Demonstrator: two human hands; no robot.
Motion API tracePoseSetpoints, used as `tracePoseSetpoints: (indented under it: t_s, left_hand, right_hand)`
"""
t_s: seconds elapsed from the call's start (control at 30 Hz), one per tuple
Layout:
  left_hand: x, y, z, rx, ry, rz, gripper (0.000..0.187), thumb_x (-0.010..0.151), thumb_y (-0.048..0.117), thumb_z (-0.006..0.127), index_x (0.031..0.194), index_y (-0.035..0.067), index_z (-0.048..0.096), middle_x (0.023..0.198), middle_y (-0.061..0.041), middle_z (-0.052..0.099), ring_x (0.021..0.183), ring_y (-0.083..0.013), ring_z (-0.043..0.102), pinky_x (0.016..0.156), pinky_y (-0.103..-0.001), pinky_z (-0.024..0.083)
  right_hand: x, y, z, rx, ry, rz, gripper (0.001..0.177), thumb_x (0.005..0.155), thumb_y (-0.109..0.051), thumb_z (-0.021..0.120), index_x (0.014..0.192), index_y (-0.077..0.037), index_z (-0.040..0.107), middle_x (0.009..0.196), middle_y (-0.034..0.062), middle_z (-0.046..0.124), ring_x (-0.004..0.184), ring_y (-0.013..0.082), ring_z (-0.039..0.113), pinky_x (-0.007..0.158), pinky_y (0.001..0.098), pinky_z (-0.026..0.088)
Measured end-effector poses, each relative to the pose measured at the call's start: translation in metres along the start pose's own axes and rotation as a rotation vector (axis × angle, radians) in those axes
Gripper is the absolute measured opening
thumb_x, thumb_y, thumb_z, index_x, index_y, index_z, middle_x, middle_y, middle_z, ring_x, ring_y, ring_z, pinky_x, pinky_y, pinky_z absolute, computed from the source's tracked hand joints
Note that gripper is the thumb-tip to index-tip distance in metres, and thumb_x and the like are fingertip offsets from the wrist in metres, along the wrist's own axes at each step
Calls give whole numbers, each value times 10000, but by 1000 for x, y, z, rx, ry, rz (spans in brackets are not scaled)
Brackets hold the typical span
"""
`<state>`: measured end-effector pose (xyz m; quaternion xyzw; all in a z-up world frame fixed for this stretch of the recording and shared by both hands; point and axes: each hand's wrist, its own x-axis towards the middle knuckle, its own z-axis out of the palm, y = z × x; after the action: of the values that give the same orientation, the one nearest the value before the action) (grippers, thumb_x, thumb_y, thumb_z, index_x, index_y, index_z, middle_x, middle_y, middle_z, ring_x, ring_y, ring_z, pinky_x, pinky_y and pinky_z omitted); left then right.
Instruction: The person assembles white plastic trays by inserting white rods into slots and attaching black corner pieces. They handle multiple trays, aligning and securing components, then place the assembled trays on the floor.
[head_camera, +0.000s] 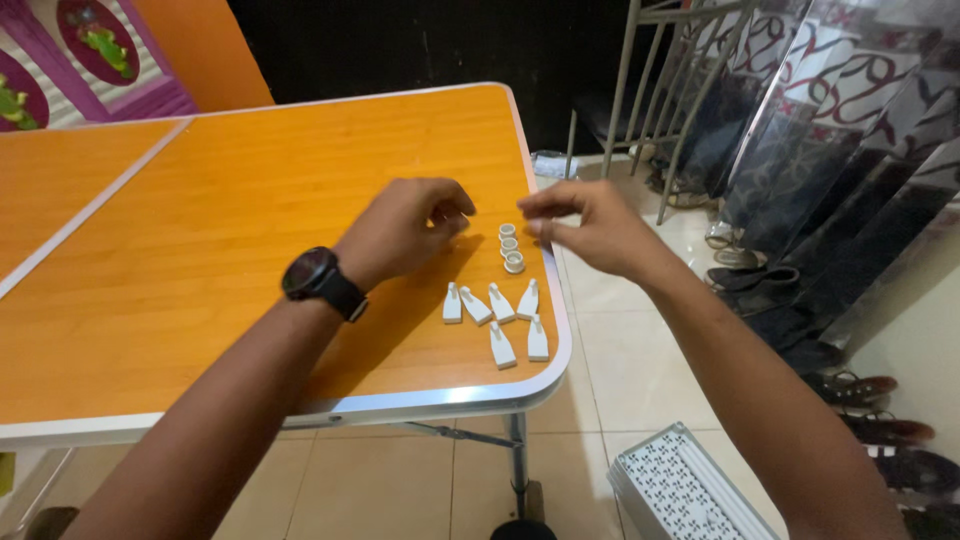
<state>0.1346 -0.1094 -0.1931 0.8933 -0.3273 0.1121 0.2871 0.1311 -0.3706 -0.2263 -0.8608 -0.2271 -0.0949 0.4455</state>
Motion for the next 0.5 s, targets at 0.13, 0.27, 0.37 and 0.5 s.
tracePoseSetpoints:
  t_s: [0.13,0.27,0.37,0.5]
  left_hand:
    - [9,-15,16,-13,-62,24,242,870,157,752,1090,59,764,992,-125,775,880,-237,750,806,-340,585]
    - [14,-17,25,-50,-70,44,244,887,206,757,1088,68,769,961,-115,781,829,-245,733,778,-349,579]
    - [12,-12,32,-48,-47,56,223,881,217,765,1058,83,784,947,-113,773,816,-250,722,765,-357,573]
    - [13,-10,36,-20,-17,92,204,851,212,786,1017,94,797,935,-112,761,812,-255,712,754,-370,570]
  right_hand:
    - [7,10,4,-30,-87,-10,327,881,-141,775,1194,-50,748,1097,86,748,998,165,711,905,296,574]
    - [12,9,6,-86,-145,32,340,867,-150,779,1194,-63,748,1061,68,739,956,153,709,861,287,582]
    - [14,6,8,-57,-151,135,331,859,-170,770,1178,-82,751,1044,43,727,920,140,703,811,285,608]
    - [13,8,9,-65,-134,58,283,858,-166,780,1125,-72,793,1022,56,725,898,141,689,789,286,593]
